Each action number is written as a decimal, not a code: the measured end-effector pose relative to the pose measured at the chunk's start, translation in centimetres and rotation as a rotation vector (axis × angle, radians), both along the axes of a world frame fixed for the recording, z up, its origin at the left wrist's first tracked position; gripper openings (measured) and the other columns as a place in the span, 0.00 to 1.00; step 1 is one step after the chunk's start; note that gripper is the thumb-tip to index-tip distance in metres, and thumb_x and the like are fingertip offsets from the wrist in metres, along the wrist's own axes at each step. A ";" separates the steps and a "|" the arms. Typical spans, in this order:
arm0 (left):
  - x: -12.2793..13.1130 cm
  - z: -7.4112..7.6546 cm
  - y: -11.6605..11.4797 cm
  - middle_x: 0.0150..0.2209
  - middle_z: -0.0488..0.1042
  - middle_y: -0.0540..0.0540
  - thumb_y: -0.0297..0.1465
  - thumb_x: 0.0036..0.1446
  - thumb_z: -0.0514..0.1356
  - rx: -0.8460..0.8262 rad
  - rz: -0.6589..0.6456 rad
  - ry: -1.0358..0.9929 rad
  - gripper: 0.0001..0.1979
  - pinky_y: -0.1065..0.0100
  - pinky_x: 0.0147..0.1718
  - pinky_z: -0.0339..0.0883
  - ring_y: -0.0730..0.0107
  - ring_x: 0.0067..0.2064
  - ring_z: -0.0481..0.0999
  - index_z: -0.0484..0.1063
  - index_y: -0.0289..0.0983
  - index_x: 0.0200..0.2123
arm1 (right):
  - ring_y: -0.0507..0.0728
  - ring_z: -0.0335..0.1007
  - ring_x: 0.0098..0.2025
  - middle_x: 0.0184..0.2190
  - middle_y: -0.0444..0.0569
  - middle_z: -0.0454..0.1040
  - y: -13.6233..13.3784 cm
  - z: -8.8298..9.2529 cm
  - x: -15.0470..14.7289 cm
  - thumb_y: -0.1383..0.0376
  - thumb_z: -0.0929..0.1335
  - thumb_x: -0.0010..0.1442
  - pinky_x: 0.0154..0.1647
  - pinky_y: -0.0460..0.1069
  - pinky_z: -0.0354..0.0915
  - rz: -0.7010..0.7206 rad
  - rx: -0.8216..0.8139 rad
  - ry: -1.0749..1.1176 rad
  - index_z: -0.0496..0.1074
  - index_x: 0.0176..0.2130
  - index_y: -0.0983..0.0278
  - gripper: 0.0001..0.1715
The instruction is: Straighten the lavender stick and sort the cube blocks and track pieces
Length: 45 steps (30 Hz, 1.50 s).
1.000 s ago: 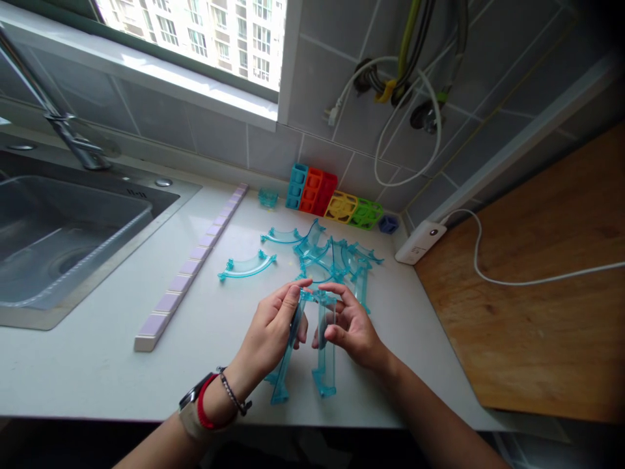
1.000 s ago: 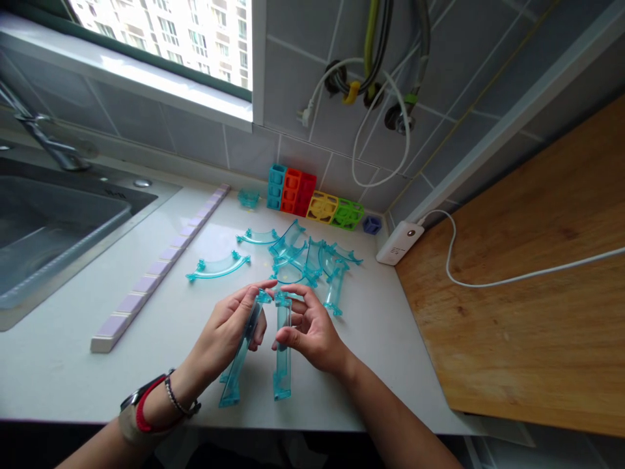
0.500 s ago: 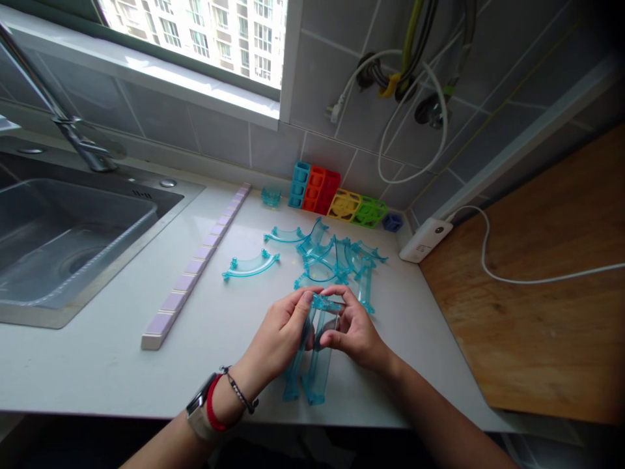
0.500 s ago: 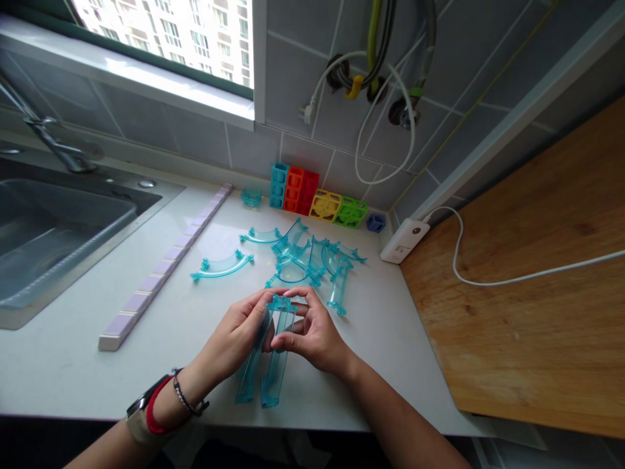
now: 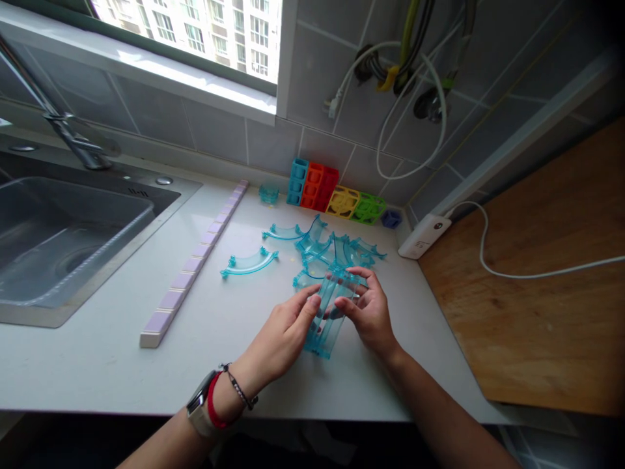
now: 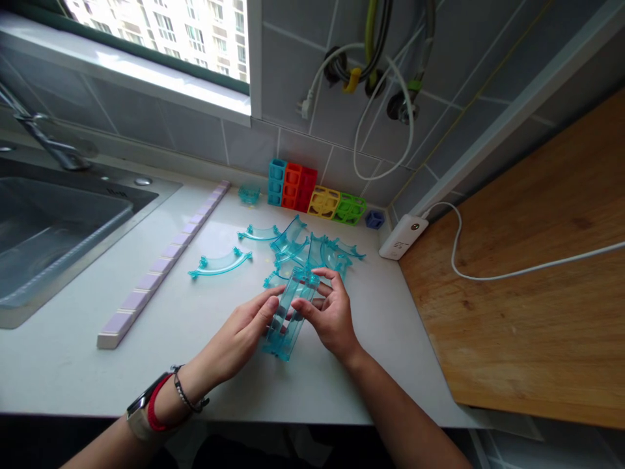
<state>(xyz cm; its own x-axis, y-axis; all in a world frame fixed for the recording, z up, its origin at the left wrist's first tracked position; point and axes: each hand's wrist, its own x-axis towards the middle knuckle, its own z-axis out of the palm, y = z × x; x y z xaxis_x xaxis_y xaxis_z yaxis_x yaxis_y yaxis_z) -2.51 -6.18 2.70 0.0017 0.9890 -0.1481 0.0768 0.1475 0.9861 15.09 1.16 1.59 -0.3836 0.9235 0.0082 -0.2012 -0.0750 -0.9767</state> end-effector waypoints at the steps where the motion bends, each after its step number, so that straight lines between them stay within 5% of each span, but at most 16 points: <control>1: 0.0 0.1 0.0 0.48 0.80 0.40 0.50 0.69 0.51 -0.008 -0.024 -0.019 0.29 0.59 0.46 0.73 0.58 0.43 0.81 0.68 0.38 0.64 | 0.59 0.83 0.33 0.44 0.50 0.81 0.1 0.0 0.1 0.58 0.81 0.51 0.30 0.52 0.80 -0.014 0.013 0.001 0.60 0.52 0.55 0.38; 10: 0.4 0.1 -0.1 0.42 0.78 0.43 0.48 0.64 0.60 -0.036 -0.092 -0.039 0.30 0.66 0.34 0.73 0.61 0.37 0.82 0.65 0.39 0.64 | 0.57 0.81 0.32 0.42 0.50 0.82 0.3 0.0 0.1 0.57 0.80 0.52 0.28 0.47 0.76 -0.068 0.075 -0.042 0.62 0.51 0.57 0.35; 23: 0.4 0.2 -0.1 0.43 0.77 0.42 0.46 0.63 0.63 -0.076 -0.108 -0.118 0.29 0.64 0.37 0.75 0.58 0.40 0.83 0.65 0.38 0.61 | 0.57 0.80 0.30 0.44 0.51 0.82 0.3 -0.1 0.0 0.52 0.79 0.54 0.29 0.50 0.76 -0.052 0.100 -0.063 0.61 0.52 0.56 0.35; 29: 0.3 0.4 0.0 0.42 0.77 0.43 0.44 0.58 0.68 -0.079 -0.139 -0.190 0.32 0.63 0.36 0.76 0.58 0.38 0.83 0.65 0.38 0.60 | 0.61 0.81 0.41 0.47 0.55 0.82 0.5 -0.1 0.2 0.50 0.77 0.56 0.42 0.55 0.76 -0.002 0.103 0.004 0.62 0.53 0.57 0.34; 35: 0.0 1.0 0.1 0.44 0.79 0.40 0.43 0.60 0.67 -0.043 -0.098 -0.257 0.32 0.60 0.42 0.76 0.56 0.43 0.82 0.65 0.36 0.63 | 0.67 0.77 0.52 0.56 0.61 0.76 0.4 -0.5 0.2 0.41 0.76 0.52 0.46 0.58 0.76 0.136 0.029 0.034 0.59 0.63 0.56 0.49; 45: 0.3 1.5 0.1 0.46 0.78 0.38 0.42 0.65 0.62 0.007 -0.099 -0.306 0.30 0.61 0.45 0.74 0.58 0.45 0.80 0.66 0.34 0.65 | 0.68 0.75 0.55 0.53 0.56 0.78 0.3 -0.4 0.4 0.39 0.69 0.61 0.54 0.62 0.72 0.243 0.070 -0.036 0.75 0.56 0.60 0.36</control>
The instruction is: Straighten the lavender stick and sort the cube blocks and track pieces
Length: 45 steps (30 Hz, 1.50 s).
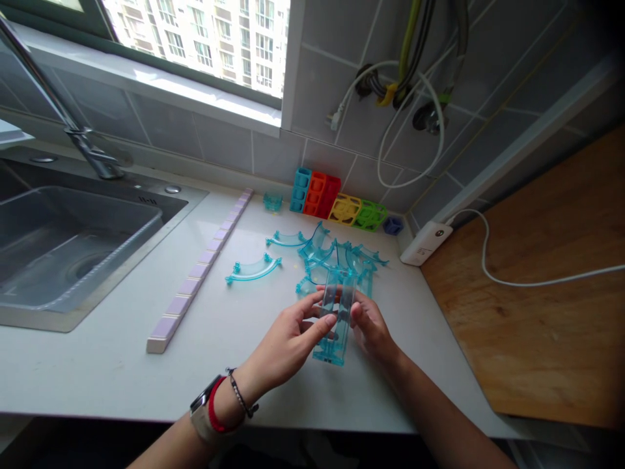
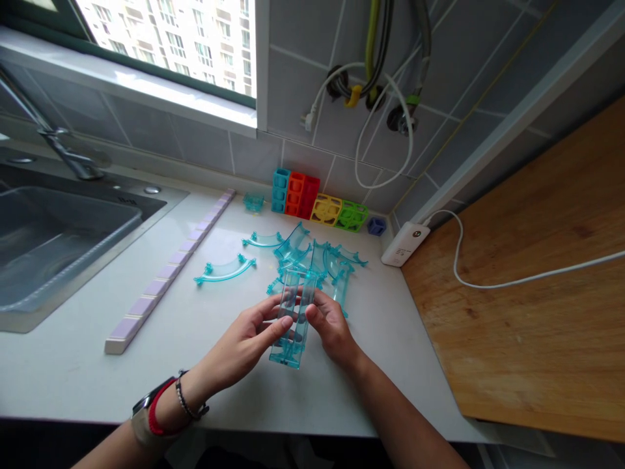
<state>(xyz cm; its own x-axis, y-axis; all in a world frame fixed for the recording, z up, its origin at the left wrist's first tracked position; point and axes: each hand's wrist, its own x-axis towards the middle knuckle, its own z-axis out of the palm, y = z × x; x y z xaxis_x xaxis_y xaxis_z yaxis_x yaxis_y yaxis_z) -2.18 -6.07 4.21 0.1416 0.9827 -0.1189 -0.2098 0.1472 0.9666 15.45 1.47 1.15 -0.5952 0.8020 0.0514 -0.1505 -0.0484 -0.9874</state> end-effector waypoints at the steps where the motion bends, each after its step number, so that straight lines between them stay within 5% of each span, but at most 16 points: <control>1: 0.0 -0.1 0.0 0.46 0.78 0.38 0.42 0.65 0.62 0.002 0.001 0.003 0.30 0.60 0.45 0.74 0.58 0.44 0.80 0.65 0.34 0.65 | 0.67 0.76 0.55 0.52 0.56 0.78 0.0 -0.1 0.0 0.40 0.69 0.61 0.55 0.61 0.71 0.002 0.003 0.002 0.75 0.56 0.60 0.35; 13: -0.1 -0.7 0.0 0.52 0.78 0.36 0.41 0.66 0.61 0.043 0.044 0.077 0.29 0.59 0.47 0.74 0.60 0.43 0.81 0.63 0.36 0.66 | 0.66 0.77 0.53 0.51 0.55 0.79 0.1 -0.5 0.0 0.41 0.70 0.61 0.51 0.59 0.73 0.010 -0.006 0.005 0.74 0.56 0.59 0.34; 20: -0.3 -0.9 0.2 0.55 0.77 0.35 0.46 0.68 0.57 0.011 0.220 -0.015 0.28 0.58 0.49 0.75 0.54 0.50 0.80 0.65 0.35 0.64 | 0.64 0.73 0.54 0.58 0.56 0.72 0.4 -0.7 0.1 0.45 0.70 0.63 0.46 0.56 0.75 -0.029 0.006 0.022 0.70 0.58 0.57 0.30; 28: -0.6 -0.1 0.1 0.49 0.80 0.35 0.50 0.66 0.55 -0.140 0.176 -0.223 0.27 0.59 0.34 0.77 0.61 0.30 0.83 0.64 0.37 0.58 | 0.59 0.74 0.45 0.52 0.54 0.75 0.4 -0.2 0.0 0.50 0.71 0.65 0.42 0.53 0.74 -0.082 0.087 -0.061 0.71 0.56 0.57 0.25; 34: -0.8 0.5 -0.3 0.43 0.81 0.37 0.49 0.68 0.51 -0.110 0.080 -0.137 0.25 0.68 0.22 0.69 0.66 0.27 0.78 0.63 0.38 0.58 | 0.56 0.75 0.35 0.44 0.50 0.76 0.2 -1.0 -0.1 0.54 0.70 0.66 0.35 0.53 0.75 -0.175 0.157 -0.072 0.71 0.54 0.56 0.19; 38: -1.9 1.5 -1.2 0.40 0.80 0.40 0.47 0.69 0.51 0.009 0.092 0.141 0.24 0.68 0.28 0.69 0.66 0.30 0.77 0.63 0.39 0.61 | 0.56 0.74 0.30 0.38 0.48 0.77 -0.3 -1.1 0.0 0.57 0.68 0.68 0.33 0.54 0.73 -0.268 0.308 -0.102 0.73 0.50 0.55 0.12; 42: -3.7 2.1 -1.6 0.37 0.81 0.41 0.42 0.70 0.50 0.077 0.148 0.378 0.26 0.63 0.36 0.69 0.60 0.35 0.78 0.59 0.38 0.66 | 0.56 0.73 0.30 0.34 0.46 0.75 -1.0 0.6 -0.2 0.62 0.68 0.68 0.33 0.54 0.72 -0.271 0.508 -0.177 0.74 0.45 0.56 0.05; 45: -4.7 2.0 -1.6 0.37 0.80 0.39 0.41 0.70 0.49 0.082 0.188 0.469 0.26 0.59 0.40 0.68 0.54 0.39 0.79 0.59 0.37 0.67 | 0.58 0.74 0.35 0.39 0.48 0.76 -1.6 3.3 -1.0 0.64 0.69 0.67 0.37 0.55 0.74 -0.136 0.667 -0.326 0.72 0.52 0.54 0.13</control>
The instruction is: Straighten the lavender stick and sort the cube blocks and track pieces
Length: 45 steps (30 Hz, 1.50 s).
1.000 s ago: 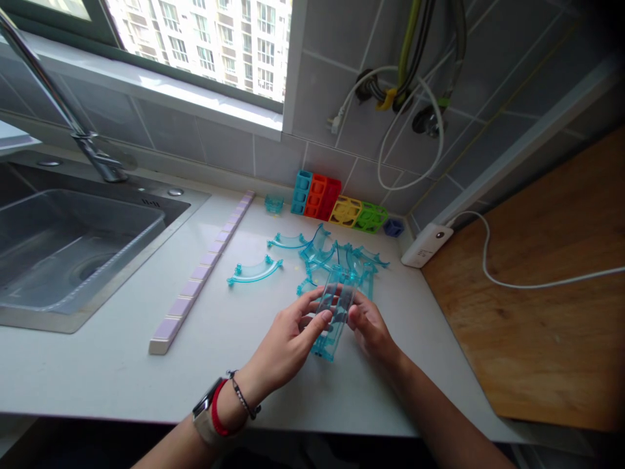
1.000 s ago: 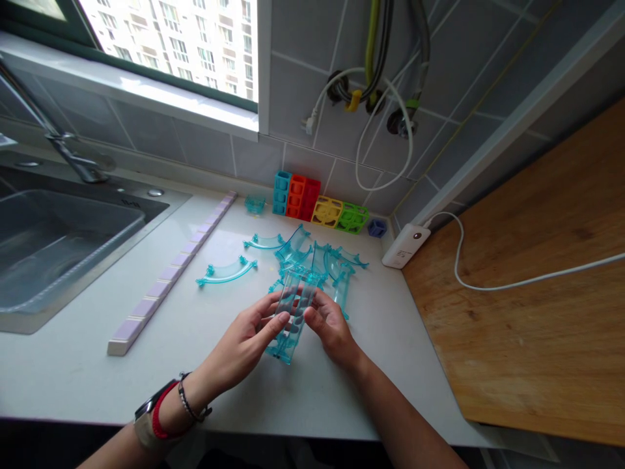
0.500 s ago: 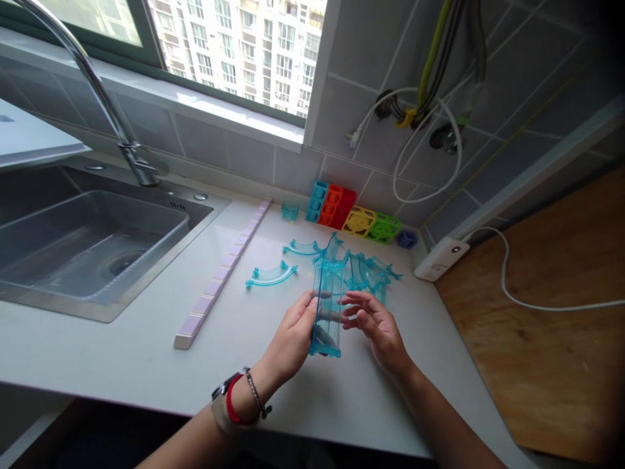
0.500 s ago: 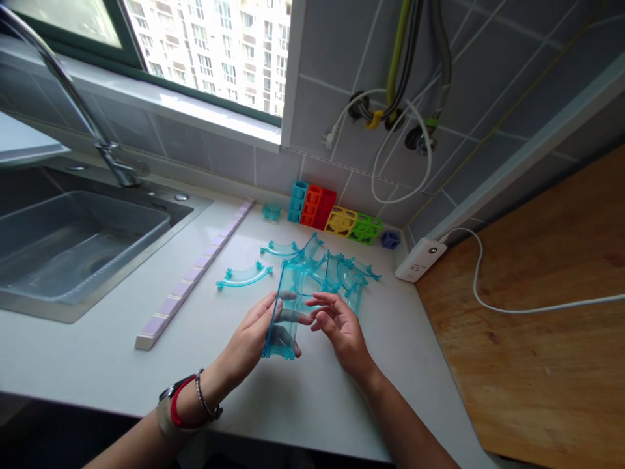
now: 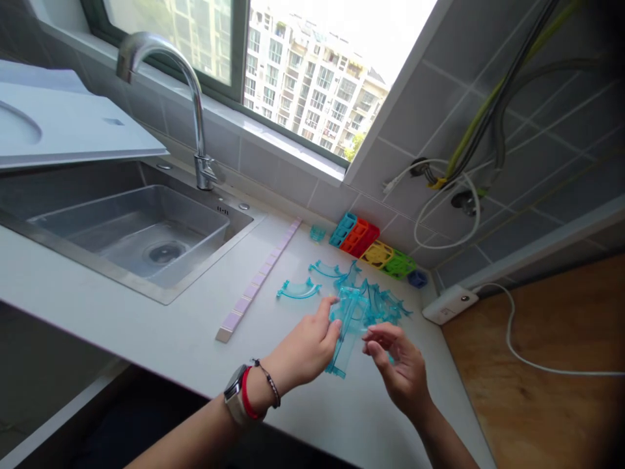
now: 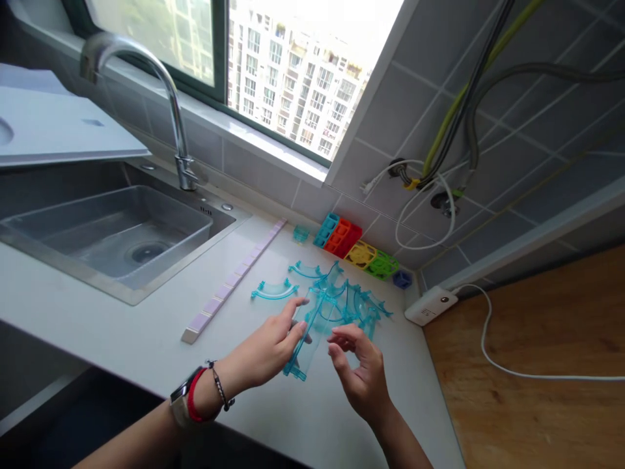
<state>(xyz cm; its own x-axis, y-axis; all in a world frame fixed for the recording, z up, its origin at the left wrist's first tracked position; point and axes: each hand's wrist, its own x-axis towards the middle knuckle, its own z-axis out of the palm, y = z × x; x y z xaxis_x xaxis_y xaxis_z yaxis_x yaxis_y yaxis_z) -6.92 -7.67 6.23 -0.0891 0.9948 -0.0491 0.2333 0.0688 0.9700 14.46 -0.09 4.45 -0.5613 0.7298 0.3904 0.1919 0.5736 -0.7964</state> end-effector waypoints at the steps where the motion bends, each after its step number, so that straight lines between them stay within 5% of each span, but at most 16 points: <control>1: -0.2 0.0 0.0 0.37 0.80 0.39 0.40 0.70 0.48 0.012 0.021 0.019 0.26 0.58 0.41 0.68 0.52 0.40 0.79 0.59 0.38 0.67 | 0.59 0.75 0.37 0.42 0.50 0.76 -0.2 1.0 -0.4 0.64 0.69 0.66 0.38 0.55 0.74 0.041 0.055 -0.086 0.70 0.56 0.53 0.19; 7: -1.7 0.5 -0.3 0.37 0.79 0.40 0.40 0.70 0.48 0.042 0.042 -0.041 0.25 0.59 0.39 0.69 0.56 0.36 0.80 0.57 0.36 0.66 | 0.64 0.75 0.49 0.52 0.54 0.74 -0.6 6.1 -3.0 0.68 0.64 0.69 0.49 0.59 0.74 0.257 0.372 -0.549 0.57 0.70 0.49 0.35; 11: -2.3 1.1 -0.6 0.33 0.78 0.45 0.39 0.69 0.50 0.099 0.037 -0.120 0.23 0.62 0.36 0.70 0.61 0.31 0.80 0.57 0.36 0.63 | 0.62 0.75 0.47 0.52 0.53 0.75 -0.9 8.2 -4.2 0.67 0.61 0.70 0.49 0.58 0.74 0.317 0.341 -0.647 0.52 0.72 0.50 0.36; 18: -2.1 2.1 -0.8 0.40 0.80 0.43 0.40 0.68 0.53 0.143 0.079 -0.184 0.17 0.64 0.34 0.71 0.64 0.32 0.80 0.60 0.39 0.55 | 0.59 0.75 0.46 0.55 0.52 0.74 -1.3 10.8 -5.0 0.57 0.64 0.71 0.47 0.54 0.74 0.268 0.190 -0.643 0.61 0.66 0.52 0.27; 25: -2.5 2.3 -1.7 0.45 0.82 0.39 0.45 0.69 0.49 0.081 -0.155 0.173 0.26 0.56 0.46 0.71 0.51 0.47 0.81 0.62 0.38 0.64 | 0.56 0.72 0.41 0.51 0.51 0.72 1.3 10.8 -5.2 0.58 0.67 0.67 0.44 0.51 0.72 0.111 0.162 -0.646 0.62 0.63 0.55 0.27; 29: -1.9 1.5 -2.4 0.45 0.82 0.36 0.47 0.67 0.52 0.075 -0.311 0.437 0.26 0.52 0.46 0.72 0.44 0.49 0.80 0.70 0.39 0.60 | 0.55 0.70 0.39 0.47 0.49 0.74 4.3 10.9 -6.0 0.62 0.67 0.64 0.47 0.52 0.70 0.043 0.195 -0.714 0.68 0.61 0.57 0.26; 36: -0.8 1.7 -3.2 0.43 0.82 0.35 0.49 0.66 0.53 0.122 -0.452 0.555 0.28 0.51 0.40 0.76 0.41 0.45 0.82 0.69 0.39 0.61 | 0.49 0.67 0.29 0.45 0.47 0.76 8.1 12.2 -9.4 0.62 0.68 0.61 0.27 0.43 0.68 0.012 -0.221 -0.892 0.67 0.65 0.52 0.33; 40: -0.7 2.0 -3.5 0.41 0.82 0.33 0.49 0.66 0.53 0.078 -0.467 0.636 0.27 0.50 0.38 0.76 0.40 0.43 0.83 0.73 0.36 0.57 | 0.49 0.67 0.30 0.45 0.47 0.75 6.9 11.8 -10.8 0.61 0.69 0.61 0.26 0.42 0.69 0.102 -0.339 -0.933 0.69 0.64 0.52 0.32; 45: -0.8 3.0 -4.3 0.38 0.82 0.30 0.48 0.66 0.54 -0.020 -0.556 0.701 0.26 0.50 0.38 0.76 0.39 0.42 0.83 0.80 0.32 0.46 | 0.48 0.66 0.27 0.42 0.45 0.77 1.7 8.9 -9.1 0.62 0.70 0.61 0.31 0.44 0.67 0.238 -0.180 -0.964 0.73 0.61 0.54 0.29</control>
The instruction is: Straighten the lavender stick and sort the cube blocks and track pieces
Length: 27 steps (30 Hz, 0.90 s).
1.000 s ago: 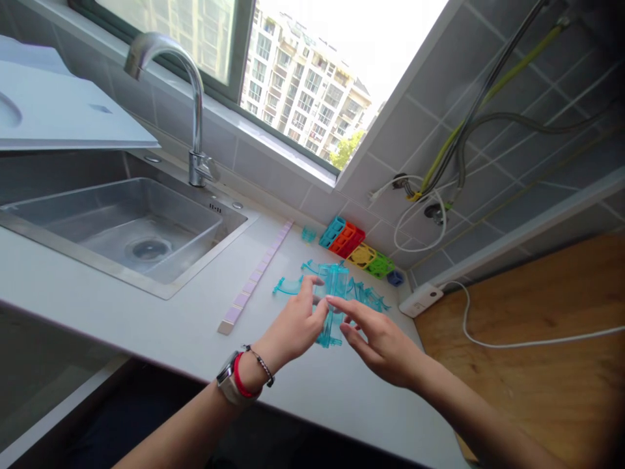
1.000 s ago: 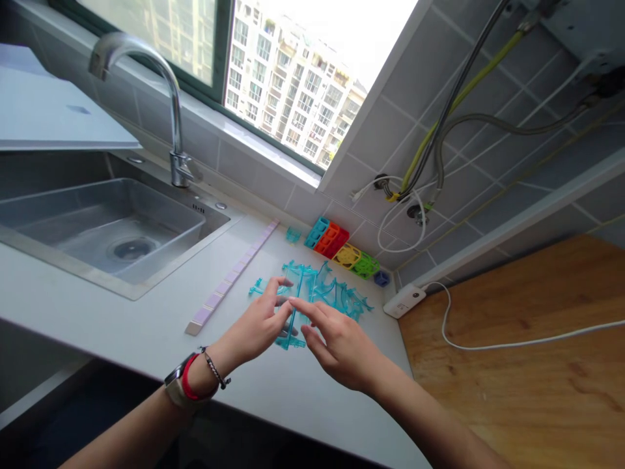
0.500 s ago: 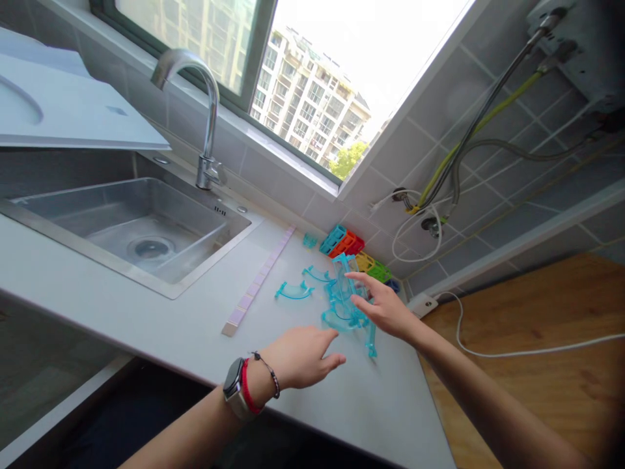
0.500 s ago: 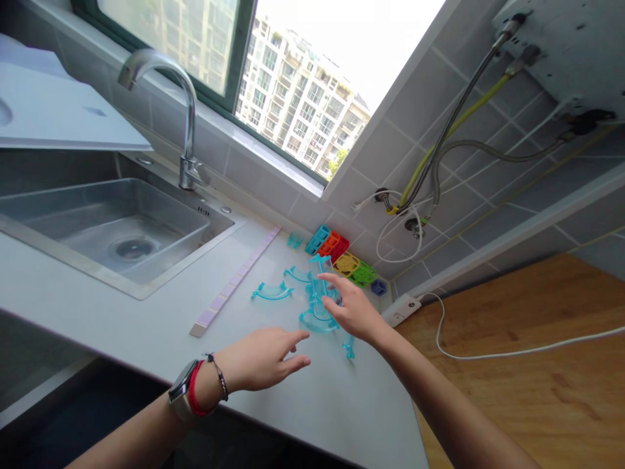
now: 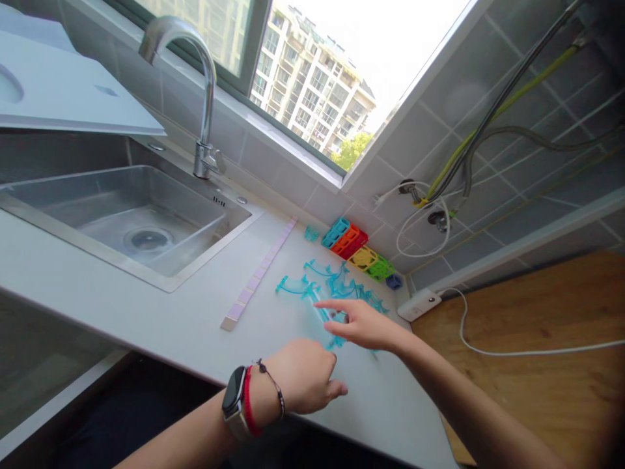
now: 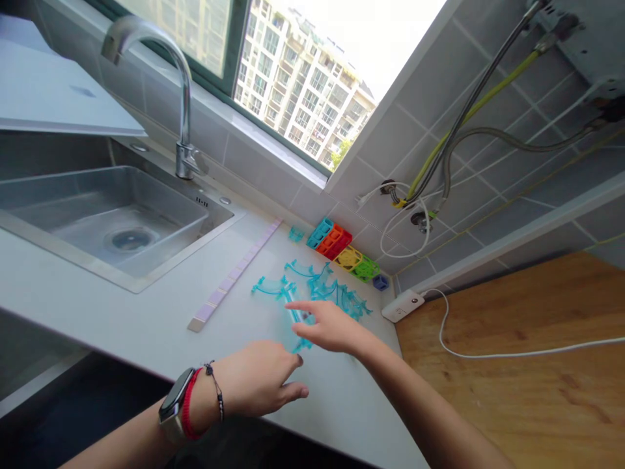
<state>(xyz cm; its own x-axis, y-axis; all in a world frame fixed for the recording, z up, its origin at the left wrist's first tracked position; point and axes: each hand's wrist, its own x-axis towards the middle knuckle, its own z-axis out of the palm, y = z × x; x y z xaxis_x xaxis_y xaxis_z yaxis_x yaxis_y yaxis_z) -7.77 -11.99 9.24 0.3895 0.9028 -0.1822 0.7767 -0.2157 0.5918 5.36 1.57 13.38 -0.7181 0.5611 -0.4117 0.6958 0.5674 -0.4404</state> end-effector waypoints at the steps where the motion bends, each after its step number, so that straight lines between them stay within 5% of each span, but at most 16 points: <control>1: 0.0 0.3 -0.2 0.38 0.83 0.31 0.49 0.65 0.54 -0.010 -0.032 0.000 0.27 0.51 0.38 0.76 0.39 0.42 0.83 0.81 0.33 0.44 | 0.49 0.67 0.28 0.43 0.45 0.78 -1.1 -0.6 0.7 0.62 0.70 0.61 0.33 0.45 0.67 0.028 0.009 0.001 0.73 0.61 0.53 0.29; 6: 0.0 1.3 -0.8 0.35 0.83 0.36 0.49 0.65 0.56 0.002 -0.143 -0.084 0.24 0.57 0.35 0.73 0.45 0.39 0.83 0.83 0.37 0.40 | 0.57 0.75 0.41 0.51 0.50 0.76 -4.8 -2.9 4.5 0.62 0.70 0.61 0.46 0.49 0.69 0.119 0.027 -0.017 0.70 0.64 0.52 0.32; 12: -0.9 1.1 0.3 0.36 0.83 0.45 0.40 0.65 0.60 0.160 -0.081 -0.263 0.12 0.65 0.36 0.70 0.57 0.39 0.82 0.80 0.43 0.46 | 0.62 0.71 0.58 0.67 0.53 0.62 -4.1 -2.9 7.0 0.63 0.69 0.65 0.59 0.54 0.67 0.303 0.115 0.031 0.80 0.50 0.57 0.14; 19: -3.2 -1.8 3.1 0.51 0.78 0.42 0.33 0.56 0.69 0.338 0.168 -0.208 0.26 0.58 0.53 0.68 0.53 0.54 0.76 0.71 0.41 0.58 | 0.60 0.77 0.47 0.52 0.52 0.78 3.3 0.5 7.4 0.53 0.66 0.69 0.53 0.53 0.70 0.097 0.359 0.063 0.76 0.57 0.57 0.22; 23: -2.5 -3.6 4.1 0.52 0.77 0.39 0.33 0.47 0.75 0.291 0.068 -0.090 0.35 0.55 0.55 0.67 0.47 0.56 0.74 0.71 0.40 0.59 | 0.60 0.77 0.47 0.51 0.52 0.80 8.5 0.0 8.0 0.57 0.67 0.67 0.52 0.51 0.69 -0.045 0.464 -0.126 0.75 0.58 0.59 0.22; 27: -2.4 -4.7 4.3 0.51 0.79 0.41 0.26 0.48 0.73 0.205 0.054 -0.072 0.32 0.59 0.51 0.70 0.51 0.53 0.77 0.73 0.42 0.57 | 0.61 0.77 0.51 0.52 0.53 0.80 11.3 -1.5 8.7 0.60 0.69 0.65 0.53 0.50 0.68 -0.129 0.471 -0.263 0.76 0.57 0.60 0.23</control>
